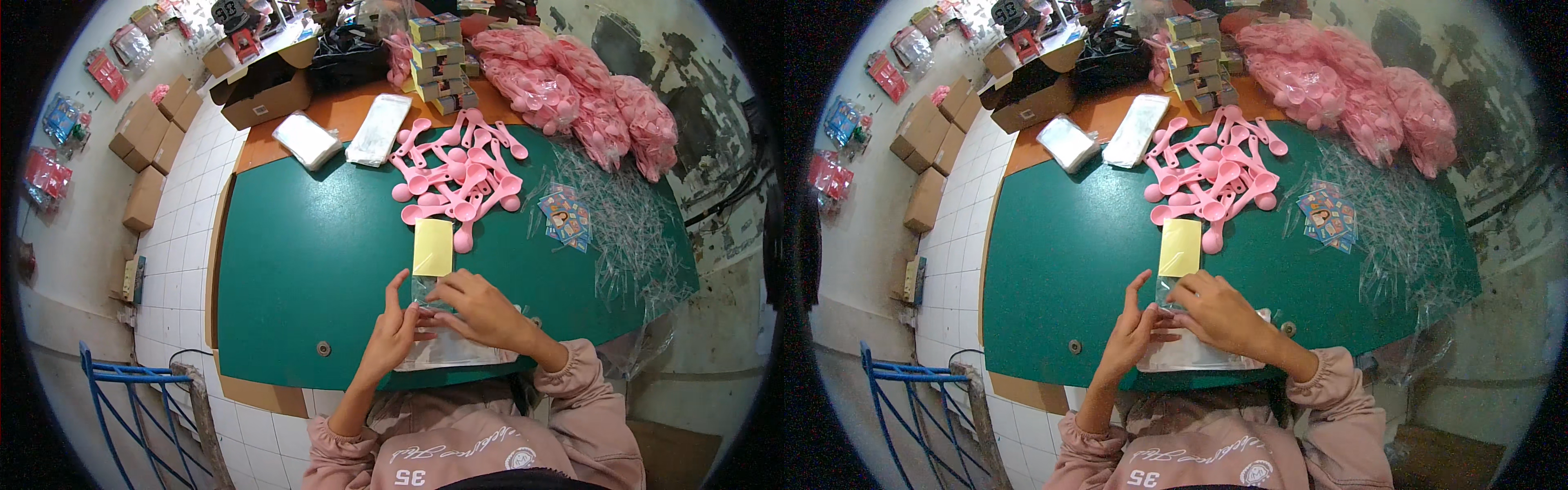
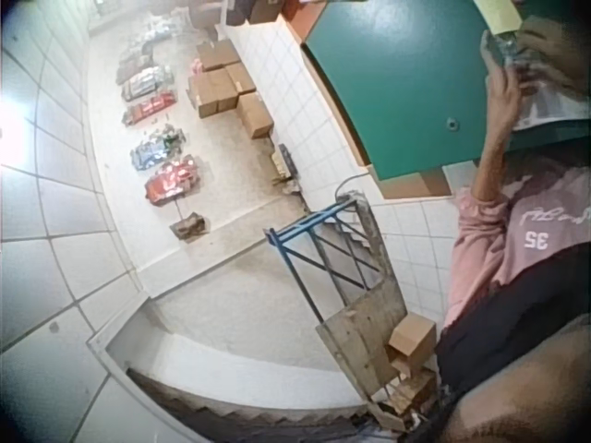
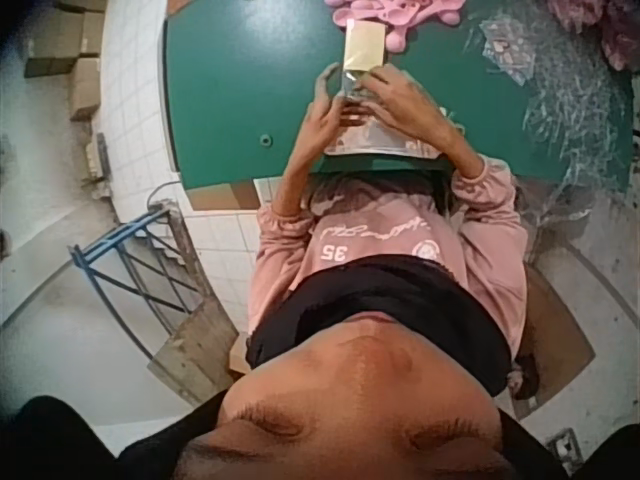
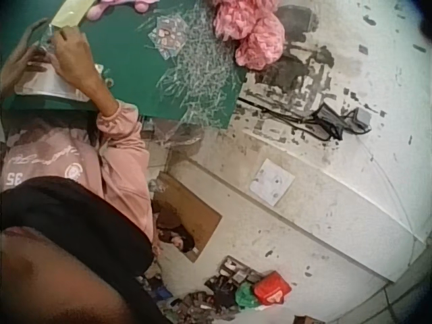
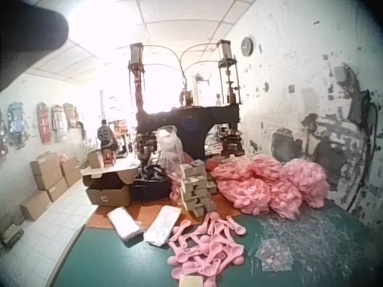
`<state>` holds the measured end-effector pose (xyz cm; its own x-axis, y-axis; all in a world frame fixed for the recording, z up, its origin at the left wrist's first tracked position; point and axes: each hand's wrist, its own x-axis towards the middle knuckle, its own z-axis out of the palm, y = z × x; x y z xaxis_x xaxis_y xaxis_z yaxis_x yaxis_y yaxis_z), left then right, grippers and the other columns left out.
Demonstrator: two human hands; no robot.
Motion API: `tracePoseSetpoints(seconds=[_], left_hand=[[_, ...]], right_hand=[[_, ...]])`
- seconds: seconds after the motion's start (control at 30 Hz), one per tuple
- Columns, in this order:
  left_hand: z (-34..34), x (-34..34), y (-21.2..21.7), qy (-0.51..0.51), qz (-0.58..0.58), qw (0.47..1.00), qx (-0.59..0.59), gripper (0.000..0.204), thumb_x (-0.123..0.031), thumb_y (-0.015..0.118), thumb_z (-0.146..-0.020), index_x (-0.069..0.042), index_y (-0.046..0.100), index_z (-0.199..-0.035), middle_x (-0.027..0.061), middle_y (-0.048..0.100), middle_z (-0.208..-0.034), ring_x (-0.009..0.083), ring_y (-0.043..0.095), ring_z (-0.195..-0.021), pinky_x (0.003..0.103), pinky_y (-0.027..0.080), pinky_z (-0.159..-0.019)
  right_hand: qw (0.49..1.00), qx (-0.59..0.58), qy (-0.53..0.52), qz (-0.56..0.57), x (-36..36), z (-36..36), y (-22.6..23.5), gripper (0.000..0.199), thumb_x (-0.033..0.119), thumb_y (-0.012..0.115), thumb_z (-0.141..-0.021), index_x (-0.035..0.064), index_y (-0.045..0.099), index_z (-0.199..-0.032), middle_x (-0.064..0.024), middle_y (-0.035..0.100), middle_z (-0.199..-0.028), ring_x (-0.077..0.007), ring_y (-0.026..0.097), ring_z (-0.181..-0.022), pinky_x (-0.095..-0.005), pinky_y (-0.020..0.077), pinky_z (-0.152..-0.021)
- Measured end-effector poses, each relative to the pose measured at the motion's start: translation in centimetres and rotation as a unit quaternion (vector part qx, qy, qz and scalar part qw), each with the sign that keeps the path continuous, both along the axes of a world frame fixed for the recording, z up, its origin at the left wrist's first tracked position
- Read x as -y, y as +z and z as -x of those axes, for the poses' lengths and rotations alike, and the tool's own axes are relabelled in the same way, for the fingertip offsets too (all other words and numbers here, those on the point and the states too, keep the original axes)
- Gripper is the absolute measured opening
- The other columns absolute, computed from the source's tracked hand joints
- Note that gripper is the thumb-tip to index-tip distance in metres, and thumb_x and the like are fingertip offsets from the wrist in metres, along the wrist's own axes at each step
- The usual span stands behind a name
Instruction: The person opens a plastic bag containing white rectangular items and places them on the table. Then the person repeatedly picks up pink plastic spoons, inserts each spoon into a small clear plastic bag with a yellow label, and sets the sealed bags aside on the table.
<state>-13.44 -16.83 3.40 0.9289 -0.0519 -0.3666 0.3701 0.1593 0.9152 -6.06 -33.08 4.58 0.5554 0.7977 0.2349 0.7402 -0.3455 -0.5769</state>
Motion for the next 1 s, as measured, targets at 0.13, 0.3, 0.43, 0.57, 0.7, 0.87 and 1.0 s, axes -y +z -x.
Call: tracePoseSetpoints(seconds=[0.13,0.3,0.43,0.57,0.7,0.87,1.0], left_hand=[[0.0,0.4,-0.4,0.002,-0.041,0.998,0.052,0.046,-0.012,0.032,-0.096,-0.010,0.012,-0.137,0.0167,0.056,-0.103,0.0210,0.060,-0.093,0.033,0.054,-0.078],[0.4,0.4,-0.9,0.092,0.106,0.990,0.029,0.046,-0.014,0.036,-0.095,-0.010,0.016,-0.136,0.0142,0.056,-0.100,0.0208,0.060,-0.091,0.034,0.053,-0.078],[0.6,0.7,-0.8,0.089,0.068,0.993,0.020,0.046,-0.011,0.039,-0.094,-0.009,0.020,-0.135,0.0129,0.059,-0.097,0.0193,0.061,-0.089,0.034,0.053,-0.079],[1.2,0.8,-0.7,0.035,0.114,0.992,0.039,0.047,-0.003,0.039,-0.092,-0.008,0.020,-0.135,0.0134,0.059,-0.096,0.0161,0.059,-0.091,0.032,0.051,-0.082],[1.5,0.8,-0.4,0.014,0.151,0.988,0.021,0.050,-0.001,0.037,-0.092,-0.008,0.017,-0.137,0.0149,0.058,-0.098,0.0176,0.059,-0.092,0.033,0.050,-0.085],[1.9,1.3,0.1,0.040,0.156,0.987,0.011,0.051,-0.008,0.041,-0.093,-0.009,0.019,-0.139,0.0138,0.059,-0.099,0.0188,0.059,-0.093,0.035,0.049,-0.085],[2.3,1.4,0.1,0.074,0.199,0.977,-0.021,0.050,-0.010,0.040,-0.093,-0.008,0.020,-0.139,0.0089,0.059,-0.096,0.0151,0.058,-0.092,0.030,0.048,-0.083]], right_hand=[[1.000,0.021,0.013,0.008,-1.0,0.0,-1.4,0.023,0.012,0.065,-0.073,0.0071,0.058,-0.094,-0.0075,0.054,-0.092,-0.0255,0.051,-0.087,-0.0353,0.0401,-0.074],[0.998,0.054,0.004,-0.020,-0.4,0.8,0.0,0.021,0.013,0.066,-0.072,0.0064,0.057,-0.090,-0.0068,0.054,-0.089,-0.0242,0.051,-0.086,-0.0357,0.0392,-0.073],[0.999,0.028,0.026,-0.034,0.6,1.1,0.6,0.018,0.015,0.068,-0.072,0.0087,0.059,-0.086,-0.0066,0.054,-0.089,-0.0242,0.051,-0.084,-0.0359,0.0384,-0.075],[0.998,-0.002,0.026,-0.060,1.2,1.2,0.9,0.018,0.017,0.069,-0.071,0.0091,0.059,-0.085,-0.0068,0.053,-0.090,-0.0235,0.051,-0.086,-0.0361,0.0376,-0.076],[1.000,0.018,0.007,-0.018,0.8,1.7,0.9,0.020,0.017,0.069,-0.071,0.0088,0.059,-0.086,-0.0069,0.053,-0.090,-0.0229,0.051,-0.087,-0.0365,0.0371,-0.077],[0.998,0.063,0.013,0.004,0.4,1.9,0.8,0.022,0.015,0.069,-0.070,0.0082,0.057,-0.088,-0.0069,0.052,-0.088,-0.0230,0.051,-0.087,-0.0373,0.0371,-0.077],[0.988,0.146,0.019,0.037,0.2,2.3,1.1,0.021,0.016,0.067,-0.070,0.0062,0.056,-0.086,-0.0067,0.050,-0.085,-0.0227,0.051,-0.086,-0.0383,0.0368,-0.076]])
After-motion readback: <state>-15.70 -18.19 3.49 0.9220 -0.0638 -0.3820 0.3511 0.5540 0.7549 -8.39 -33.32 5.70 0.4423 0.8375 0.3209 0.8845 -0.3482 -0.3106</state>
